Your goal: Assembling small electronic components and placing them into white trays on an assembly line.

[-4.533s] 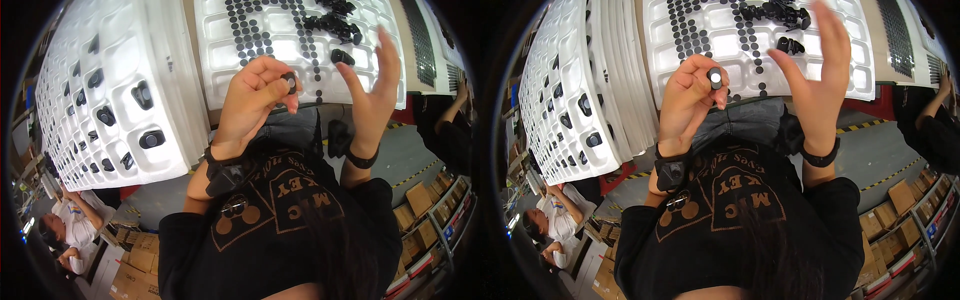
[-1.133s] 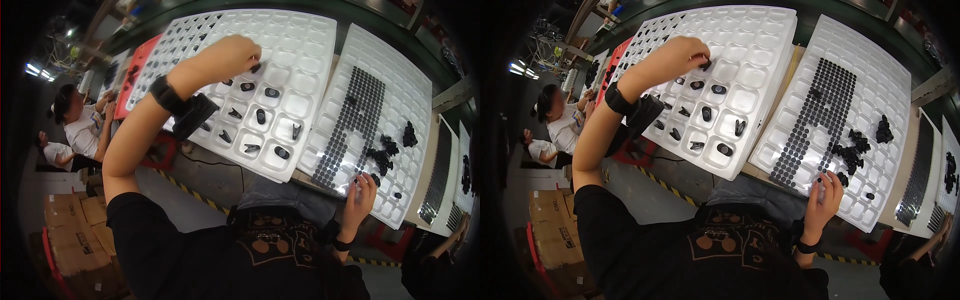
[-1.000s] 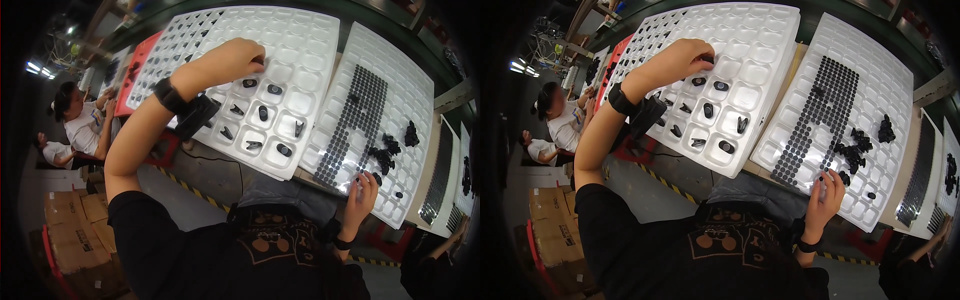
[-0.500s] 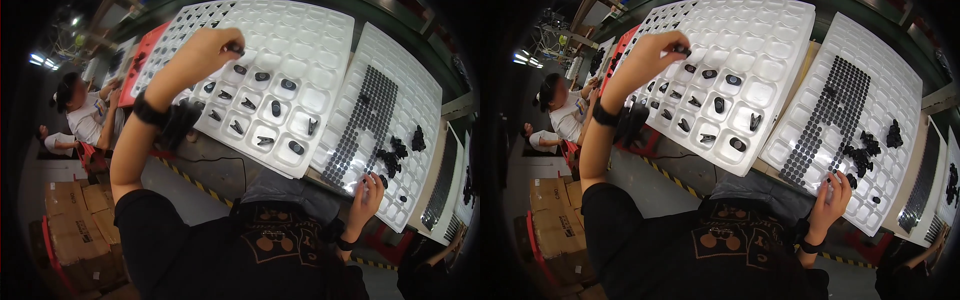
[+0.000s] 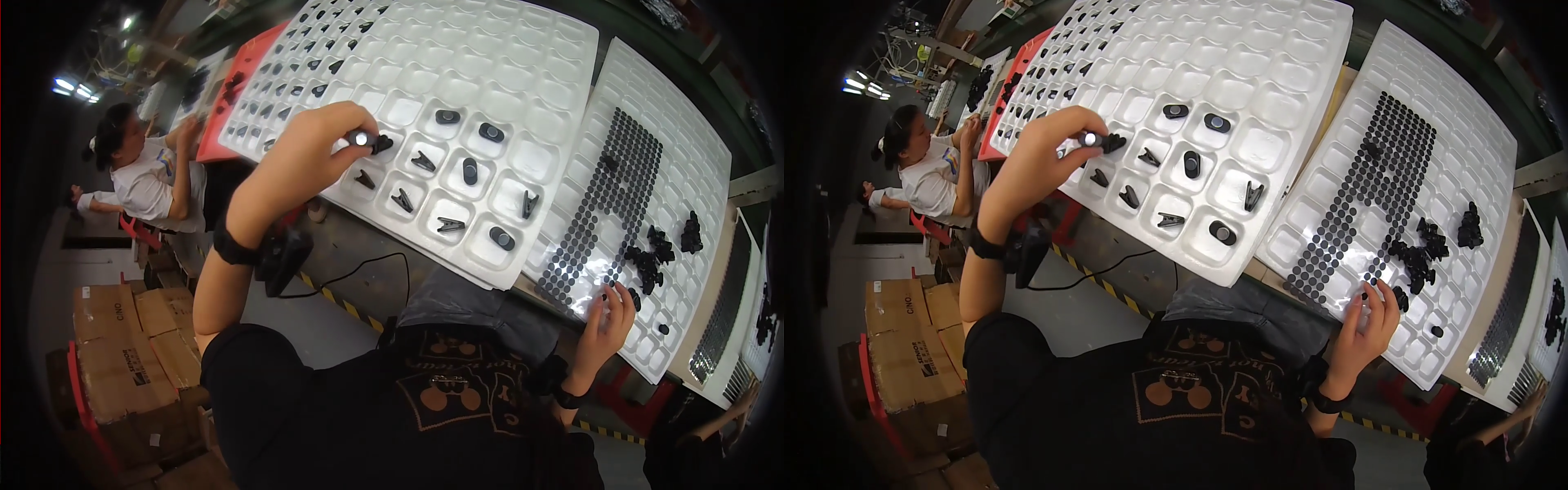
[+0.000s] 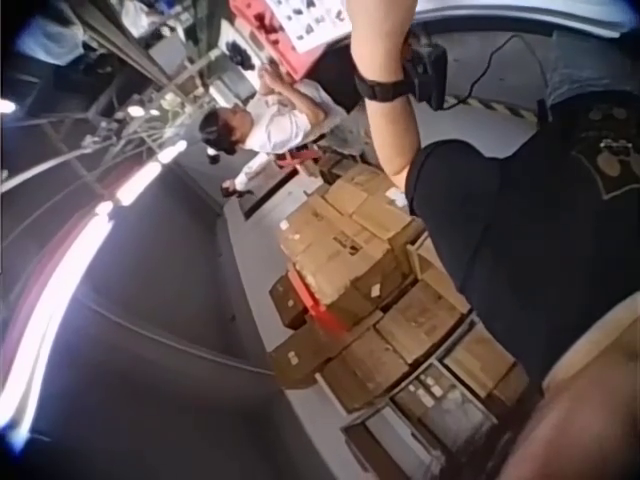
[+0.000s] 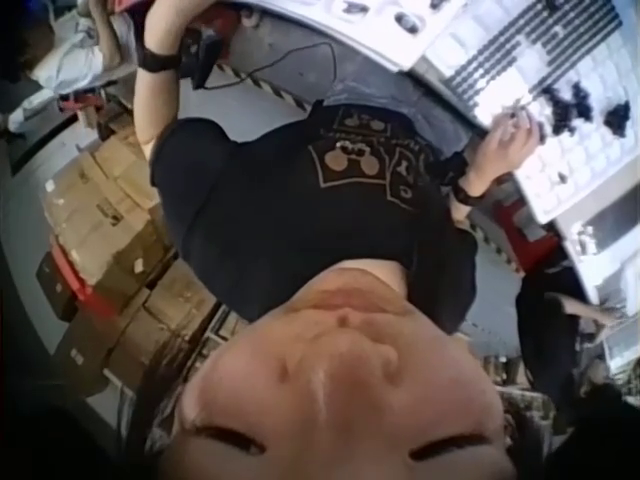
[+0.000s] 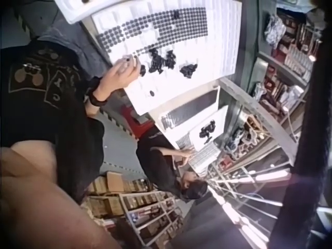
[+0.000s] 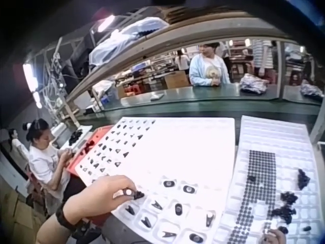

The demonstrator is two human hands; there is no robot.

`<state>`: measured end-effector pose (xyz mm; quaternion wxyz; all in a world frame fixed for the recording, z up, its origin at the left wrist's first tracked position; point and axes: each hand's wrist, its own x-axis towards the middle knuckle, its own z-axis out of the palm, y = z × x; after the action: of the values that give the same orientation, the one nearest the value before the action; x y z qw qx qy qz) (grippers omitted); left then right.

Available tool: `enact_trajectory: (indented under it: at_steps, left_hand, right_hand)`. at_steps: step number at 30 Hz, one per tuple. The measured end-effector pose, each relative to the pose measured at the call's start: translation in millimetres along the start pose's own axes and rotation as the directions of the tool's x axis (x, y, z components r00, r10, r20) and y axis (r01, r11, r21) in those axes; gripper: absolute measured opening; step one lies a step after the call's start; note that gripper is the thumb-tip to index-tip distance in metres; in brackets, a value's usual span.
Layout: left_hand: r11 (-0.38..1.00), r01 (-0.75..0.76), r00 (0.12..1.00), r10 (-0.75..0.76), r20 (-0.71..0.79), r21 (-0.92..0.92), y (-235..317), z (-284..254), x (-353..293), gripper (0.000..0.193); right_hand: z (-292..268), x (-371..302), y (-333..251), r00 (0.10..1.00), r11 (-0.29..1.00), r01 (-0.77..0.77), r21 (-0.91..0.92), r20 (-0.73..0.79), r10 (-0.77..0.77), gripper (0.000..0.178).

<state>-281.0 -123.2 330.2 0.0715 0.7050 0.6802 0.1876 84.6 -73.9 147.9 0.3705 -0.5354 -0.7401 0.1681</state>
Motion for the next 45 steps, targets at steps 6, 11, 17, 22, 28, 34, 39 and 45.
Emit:
enact_trajectory:
  at_steps: [6, 11, 17, 22, 28, 34, 39, 45]
  left_hand:
    - [0.996, 0.067, 0.996, -0.063, -0.058, 0.064, 11.8, -18.6, -26.1, 0.017]
    - [0.998, 0.058, 0.998, -0.058, 0.001, -0.025, 20.0, -20.0, -35.4, 0.018]
    - [0.978, -0.207, 0.961, 0.200, -0.192, -0.017, 25.3, 3.7, 15.2, 0.017]
    - [0.976, -0.196, 0.971, 0.206, -0.119, 0.091, 24.7, 10.3, 15.3, 0.017]
    - [0.996, -0.081, 0.992, 0.083, -0.100, 0.023, 38.5, -3.4, -17.1, 0.019]
    - [0.995, -0.009, 0.997, 0.001, -0.081, -0.103, 47.7, -10.3, -38.9, 0.019]
    - [0.804, 0.110, 0.945, -0.267, -0.189, -0.584, 55.8, 6.3, -44.1, 0.020]
    - [0.715, 0.216, 0.936, -0.345, -0.066, -0.665, 51.0, 13.5, -50.1, 0.019]
  right_hand:
    - [1.1, -3.4, -2.4, 1.000, 1.000, -0.002, 0.014, -0.005, 0.002, 0.018]
    - [-0.7, -9.3, -6.8, 0.999, 0.998, -0.041, 0.054, -0.005, 0.041, 0.018]
    - [-2.9, -15.5, -4.5, 1.000, 1.000, 0.027, -0.014, -0.015, -0.027, 0.017]
    - [-5.3, -19.9, -5.1, 0.993, 0.992, 0.112, -0.057, -0.017, -0.113, 0.017]
    - [-1.4, -17.5, -2.7, 0.999, 0.999, 0.035, -0.016, -0.017, -0.036, 0.017]
    - [-1.5, -17.1, 0.9, 0.999, 0.999, 0.015, -0.029, -0.030, -0.016, 0.017]
    - [-1.0, -19.2, 6.4, 0.999, 0.998, 0.028, -0.048, -0.034, -0.030, 0.017]
    - [-4.2, -17.4, 3.5, 0.999, 0.999, 0.043, -0.028, -0.014, -0.044, 0.017]
